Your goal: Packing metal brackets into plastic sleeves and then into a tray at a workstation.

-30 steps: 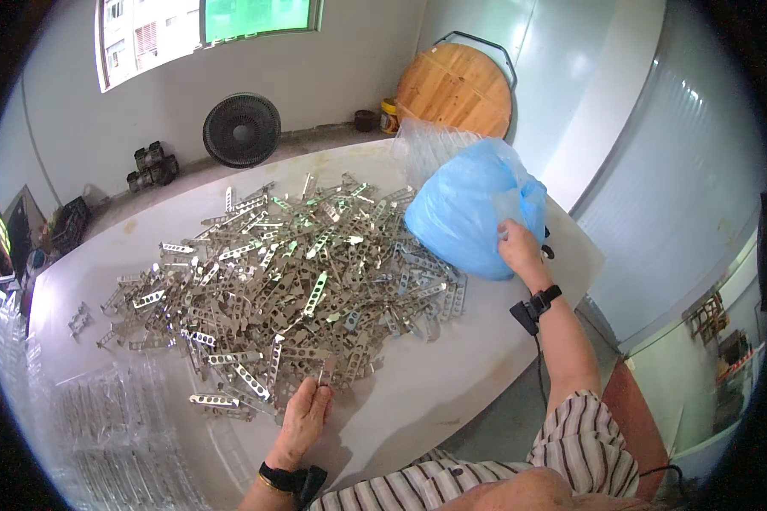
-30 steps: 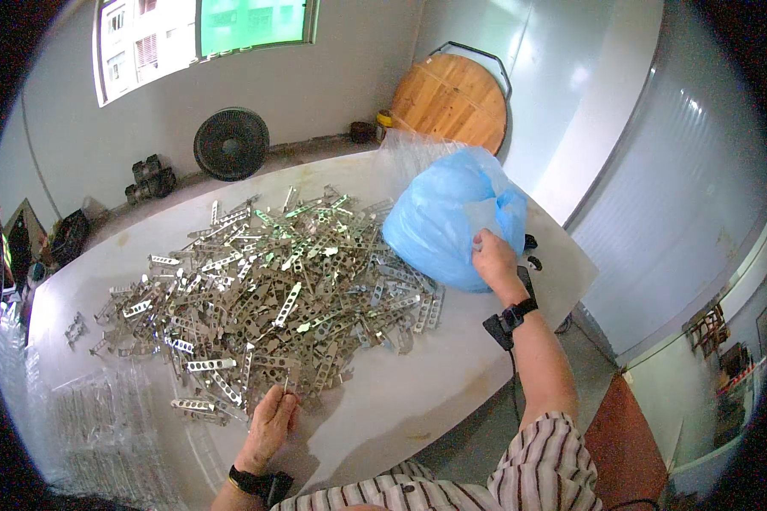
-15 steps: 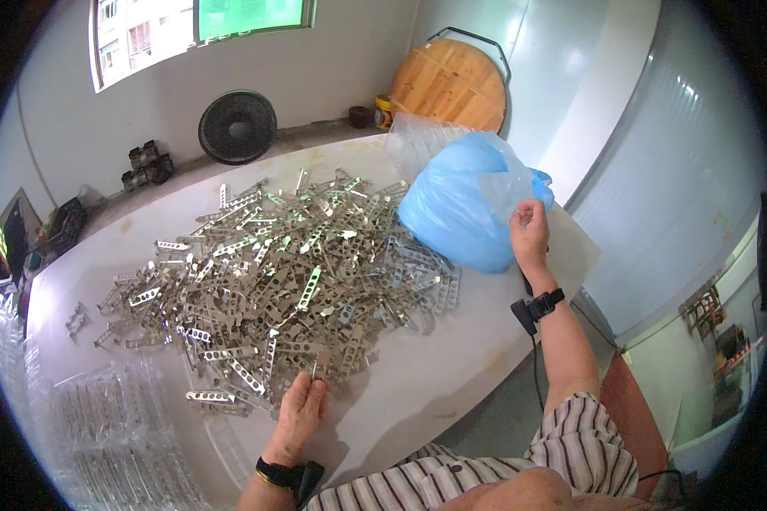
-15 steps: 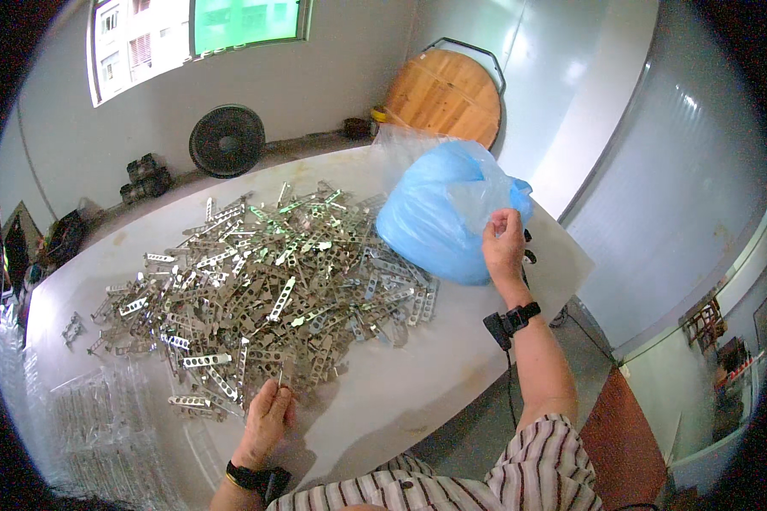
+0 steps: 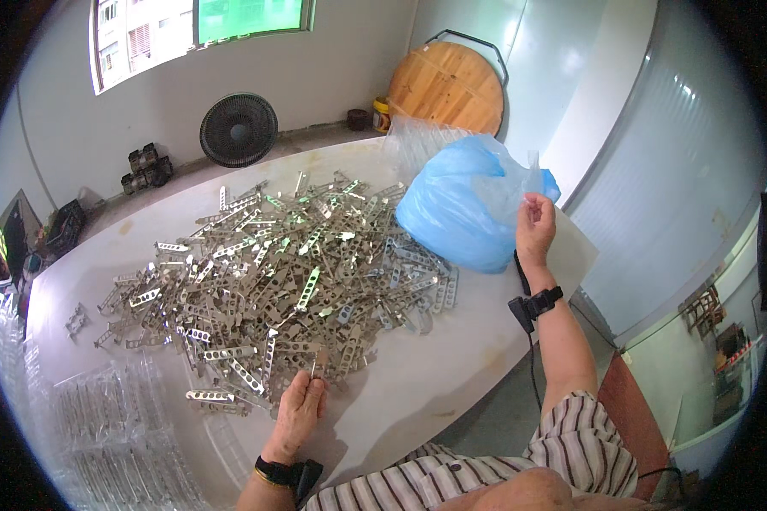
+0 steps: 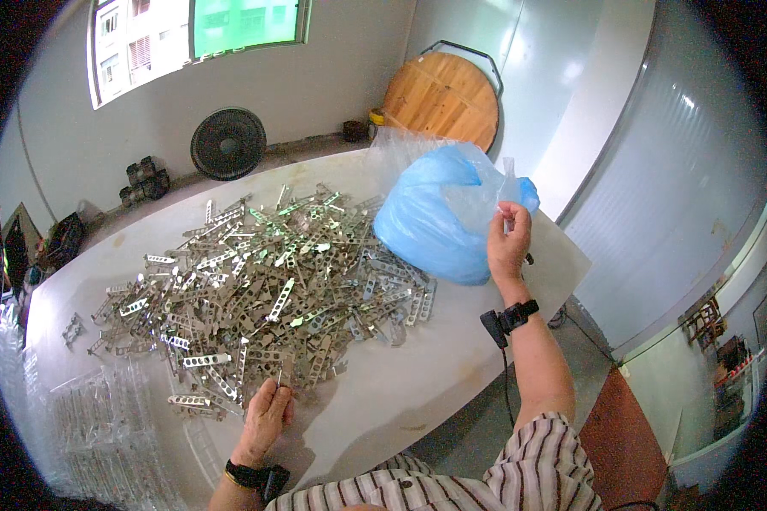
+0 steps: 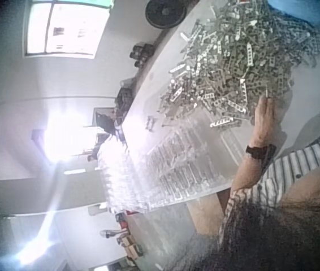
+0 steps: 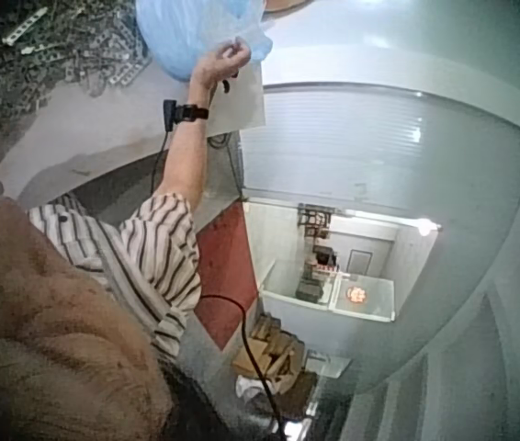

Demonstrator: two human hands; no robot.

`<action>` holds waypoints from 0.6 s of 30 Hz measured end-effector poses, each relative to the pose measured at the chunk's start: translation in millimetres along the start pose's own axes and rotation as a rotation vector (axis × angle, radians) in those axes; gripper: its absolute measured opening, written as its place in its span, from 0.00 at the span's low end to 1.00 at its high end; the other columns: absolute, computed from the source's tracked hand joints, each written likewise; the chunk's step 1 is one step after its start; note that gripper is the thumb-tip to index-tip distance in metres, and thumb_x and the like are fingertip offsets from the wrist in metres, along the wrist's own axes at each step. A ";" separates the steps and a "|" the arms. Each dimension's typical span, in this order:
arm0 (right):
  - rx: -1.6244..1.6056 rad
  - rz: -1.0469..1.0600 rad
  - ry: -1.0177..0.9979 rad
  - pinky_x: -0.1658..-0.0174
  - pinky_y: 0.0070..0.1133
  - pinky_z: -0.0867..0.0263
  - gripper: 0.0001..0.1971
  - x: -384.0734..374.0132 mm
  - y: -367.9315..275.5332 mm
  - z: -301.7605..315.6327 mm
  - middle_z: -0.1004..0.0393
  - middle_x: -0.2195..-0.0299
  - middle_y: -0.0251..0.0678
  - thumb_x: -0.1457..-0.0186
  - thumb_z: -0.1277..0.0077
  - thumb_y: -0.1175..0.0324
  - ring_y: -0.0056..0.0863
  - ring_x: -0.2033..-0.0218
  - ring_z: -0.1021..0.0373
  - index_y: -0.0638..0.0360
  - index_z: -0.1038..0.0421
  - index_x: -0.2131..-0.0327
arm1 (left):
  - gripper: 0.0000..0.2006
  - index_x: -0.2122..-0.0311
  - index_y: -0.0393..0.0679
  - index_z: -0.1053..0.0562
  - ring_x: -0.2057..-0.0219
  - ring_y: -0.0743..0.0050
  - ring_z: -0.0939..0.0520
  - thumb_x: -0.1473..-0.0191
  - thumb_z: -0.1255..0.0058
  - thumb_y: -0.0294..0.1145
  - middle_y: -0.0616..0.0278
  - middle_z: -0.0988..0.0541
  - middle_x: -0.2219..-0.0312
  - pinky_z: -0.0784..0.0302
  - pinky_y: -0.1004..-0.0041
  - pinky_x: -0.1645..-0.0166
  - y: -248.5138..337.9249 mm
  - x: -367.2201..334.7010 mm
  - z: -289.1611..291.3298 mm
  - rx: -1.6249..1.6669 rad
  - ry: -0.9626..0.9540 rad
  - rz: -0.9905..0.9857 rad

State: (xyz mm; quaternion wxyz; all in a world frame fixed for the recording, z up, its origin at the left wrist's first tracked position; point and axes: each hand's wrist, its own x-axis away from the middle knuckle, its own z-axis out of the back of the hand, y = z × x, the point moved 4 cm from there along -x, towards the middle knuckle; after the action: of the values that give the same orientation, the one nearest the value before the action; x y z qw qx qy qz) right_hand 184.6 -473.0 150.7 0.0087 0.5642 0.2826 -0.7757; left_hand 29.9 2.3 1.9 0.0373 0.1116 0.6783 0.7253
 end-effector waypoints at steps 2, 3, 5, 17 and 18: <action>-0.087 -0.080 -0.021 0.55 0.22 0.31 0.04 0.4 -20.2 3.5 0.27 0.63 0.32 0.38 0.50 0.76 0.22 0.63 0.30 0.60 0.31 0.60 | 0.11 0.66 0.40 0.32 0.80 0.81 0.33 0.32 0.58 0.35 0.69 0.32 0.81 0.36 0.77 0.75 1.0 1.6 0.5 0.010 0.003 -0.002; -0.091 -0.080 -0.026 0.55 0.22 0.31 0.04 2.6 -33.1 4.8 0.27 0.63 0.32 0.38 0.50 0.76 0.22 0.63 0.30 0.60 0.31 0.60 | 0.11 0.67 0.40 0.32 0.80 0.81 0.33 0.32 0.58 0.35 0.69 0.32 0.81 0.37 0.77 0.75 0.9 3.2 1.2 0.018 0.007 -0.002; -0.296 -0.130 -0.156 0.54 0.19 0.32 0.04 12.5 -60.5 2.8 0.28 0.61 0.30 0.38 0.50 0.77 0.19 0.63 0.31 0.61 0.33 0.60 | 0.11 0.67 0.41 0.32 0.79 0.81 0.33 0.32 0.58 0.35 0.70 0.32 0.80 0.36 0.76 0.74 -1.1 4.6 3.7 0.027 0.016 0.024; -0.981 -0.655 -1.007 0.60 0.11 0.34 0.06 203.2 -204.9 -40.6 0.27 0.64 0.24 0.39 0.47 0.76 0.10 0.63 0.30 0.57 0.33 0.60 | 0.14 0.53 0.40 0.29 0.70 0.80 0.23 0.32 0.57 0.40 0.65 0.21 0.69 0.27 0.77 0.64 -3.8 -3.9 0.3 0.466 -0.136 0.025; -0.994 -0.666 -1.028 0.60 0.11 0.34 0.06 217.4 -210.3 -40.8 0.27 0.64 0.24 0.39 0.47 0.76 0.10 0.63 0.30 0.57 0.33 0.60 | 0.14 0.54 0.41 0.29 0.70 0.80 0.23 0.32 0.57 0.40 0.65 0.21 0.68 0.27 0.77 0.64 -2.8 -2.8 -0.4 0.470 -0.177 0.004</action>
State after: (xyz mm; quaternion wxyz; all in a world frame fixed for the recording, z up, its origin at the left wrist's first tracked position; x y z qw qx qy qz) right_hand 71.3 -211.7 41.1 0.1568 -0.0496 0.7109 -0.6838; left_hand 32.3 1.5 -1.2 0.0681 0.1819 0.8221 0.5352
